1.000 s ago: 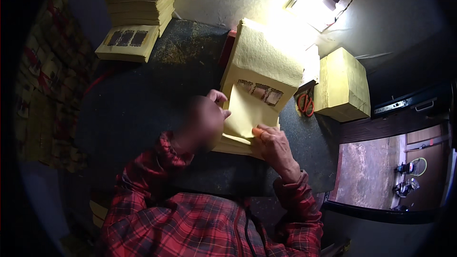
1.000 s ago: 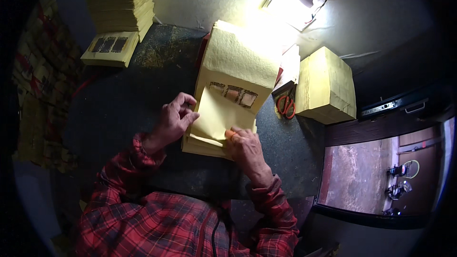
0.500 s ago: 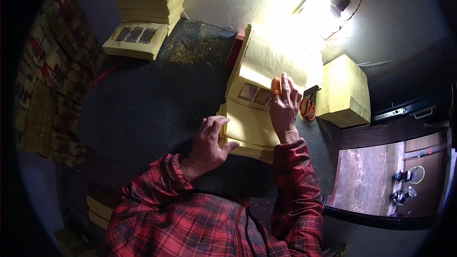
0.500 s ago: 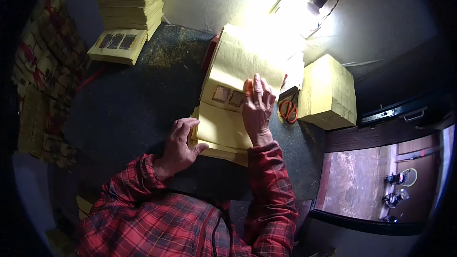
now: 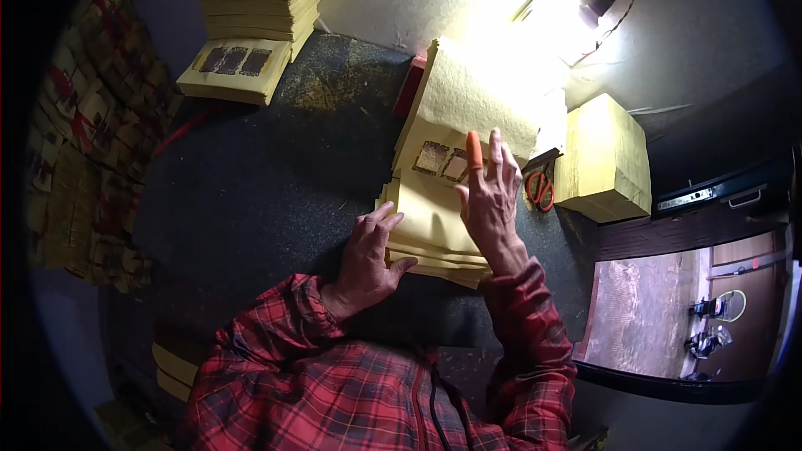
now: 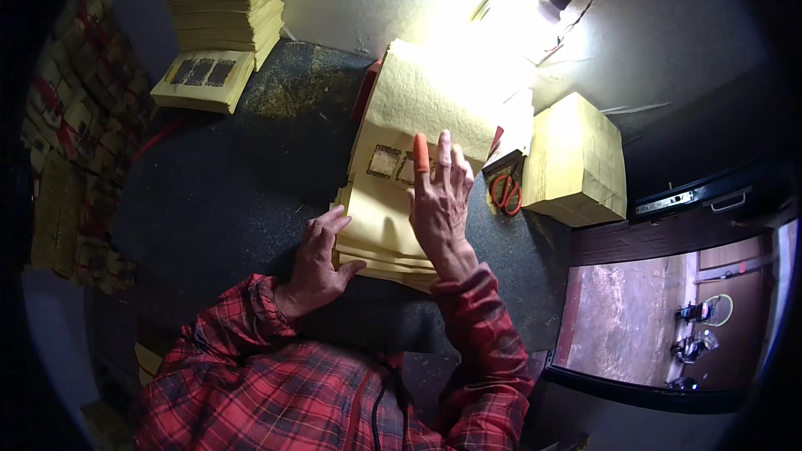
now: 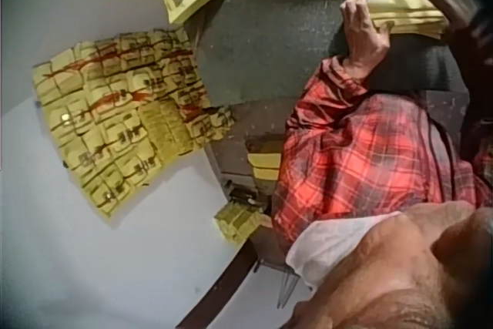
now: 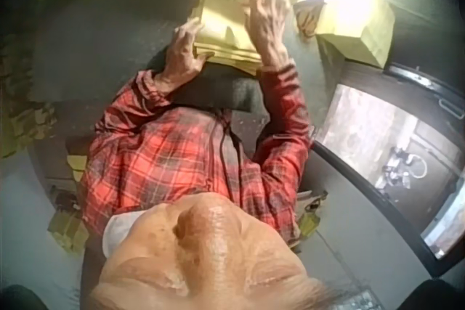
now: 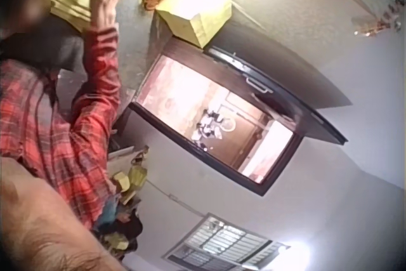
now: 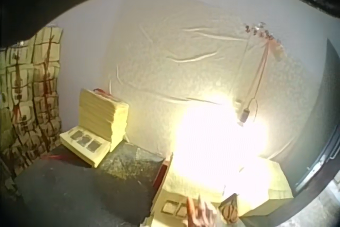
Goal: The person folds yellow rectangular sheets of paper in half repeatedly. They align the edges of each sheet, crease the fold, and place the finished item onto a growing stack on the table. The process is continuous and repetitive throughout the clip.
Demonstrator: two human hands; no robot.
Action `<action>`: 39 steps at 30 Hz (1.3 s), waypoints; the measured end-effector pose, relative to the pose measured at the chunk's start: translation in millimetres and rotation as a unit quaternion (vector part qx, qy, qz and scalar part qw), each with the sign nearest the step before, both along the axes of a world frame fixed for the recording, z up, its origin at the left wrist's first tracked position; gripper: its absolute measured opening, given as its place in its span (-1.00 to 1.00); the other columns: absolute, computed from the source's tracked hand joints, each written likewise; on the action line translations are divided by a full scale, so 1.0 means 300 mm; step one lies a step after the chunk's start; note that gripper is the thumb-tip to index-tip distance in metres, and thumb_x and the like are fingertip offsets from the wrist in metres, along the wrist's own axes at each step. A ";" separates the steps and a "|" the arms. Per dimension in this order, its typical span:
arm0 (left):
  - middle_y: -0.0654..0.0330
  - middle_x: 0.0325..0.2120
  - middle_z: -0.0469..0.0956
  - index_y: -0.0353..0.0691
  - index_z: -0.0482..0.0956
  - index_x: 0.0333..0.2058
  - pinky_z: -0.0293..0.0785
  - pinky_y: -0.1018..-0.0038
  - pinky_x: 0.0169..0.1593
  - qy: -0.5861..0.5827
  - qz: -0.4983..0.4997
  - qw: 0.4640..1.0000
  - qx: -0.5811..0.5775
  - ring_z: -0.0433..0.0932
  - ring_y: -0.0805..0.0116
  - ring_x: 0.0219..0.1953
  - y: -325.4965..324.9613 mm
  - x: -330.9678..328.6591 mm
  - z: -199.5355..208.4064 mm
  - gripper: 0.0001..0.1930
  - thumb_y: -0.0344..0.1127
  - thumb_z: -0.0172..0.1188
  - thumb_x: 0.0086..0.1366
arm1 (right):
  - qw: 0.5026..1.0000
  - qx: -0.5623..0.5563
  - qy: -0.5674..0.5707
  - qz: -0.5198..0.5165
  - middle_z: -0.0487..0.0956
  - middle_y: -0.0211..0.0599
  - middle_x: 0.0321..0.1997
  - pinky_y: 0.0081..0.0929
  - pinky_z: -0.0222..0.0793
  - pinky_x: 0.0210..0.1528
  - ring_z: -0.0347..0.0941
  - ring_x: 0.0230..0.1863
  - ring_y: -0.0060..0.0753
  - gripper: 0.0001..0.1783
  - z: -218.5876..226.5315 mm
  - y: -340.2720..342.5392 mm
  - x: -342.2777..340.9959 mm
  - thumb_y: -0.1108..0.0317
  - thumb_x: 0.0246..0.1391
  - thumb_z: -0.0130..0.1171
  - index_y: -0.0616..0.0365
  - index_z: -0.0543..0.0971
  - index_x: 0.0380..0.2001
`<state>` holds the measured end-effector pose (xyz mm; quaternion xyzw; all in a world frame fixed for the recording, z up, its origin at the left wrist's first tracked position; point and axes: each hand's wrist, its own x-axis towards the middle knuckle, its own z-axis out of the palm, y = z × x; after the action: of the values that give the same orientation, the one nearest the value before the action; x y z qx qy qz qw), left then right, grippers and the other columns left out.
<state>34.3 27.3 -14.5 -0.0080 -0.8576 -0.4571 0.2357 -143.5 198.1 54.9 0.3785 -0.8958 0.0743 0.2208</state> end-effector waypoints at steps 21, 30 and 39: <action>-0.14 0.31 0.41 -0.23 0.37 0.33 0.41 0.02 0.36 0.018 0.001 1.000 0.015 0.44 -0.22 0.28 -0.019 -0.018 0.040 -0.15 -0.24 0.61 0.12 | 1.000 -0.011 0.009 0.008 0.29 0.11 0.57 0.04 0.37 0.30 0.40 0.35 0.12 -0.12 0.018 0.041 0.140 0.35 0.07 0.48 0.13 0.41 0.48; -0.08 0.00 0.67 -0.34 0.55 0.15 0.58 0.21 0.14 -0.027 0.000 0.992 0.122 0.68 0.05 0.06 -0.152 -0.251 0.068 -0.56 -0.21 0.38 0.44 | 0.993 -0.026 0.114 0.033 0.67 -0.13 0.22 -0.10 0.52 0.09 0.62 0.05 -0.14 -0.63 -0.085 0.037 0.076 0.50 0.16 0.32 0.20 0.71 0.06; 0.07 -0.52 0.63 -0.35 0.67 -0.22 0.51 0.35 -0.30 -0.021 0.003 0.982 0.186 0.50 0.56 -0.43 -0.155 -0.459 0.137 -0.74 -0.22 0.29 0.52 | 0.996 -0.032 0.075 0.032 0.67 -0.12 0.23 -0.12 0.52 0.16 0.64 0.08 -0.11 -0.54 -0.111 0.089 0.125 0.55 0.05 0.27 0.26 0.69 0.08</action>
<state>-103.3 -19.4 26.6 0.0483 -0.7621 -0.6081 0.2169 -105.9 224.7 21.5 0.4041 -0.8612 0.0814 0.2974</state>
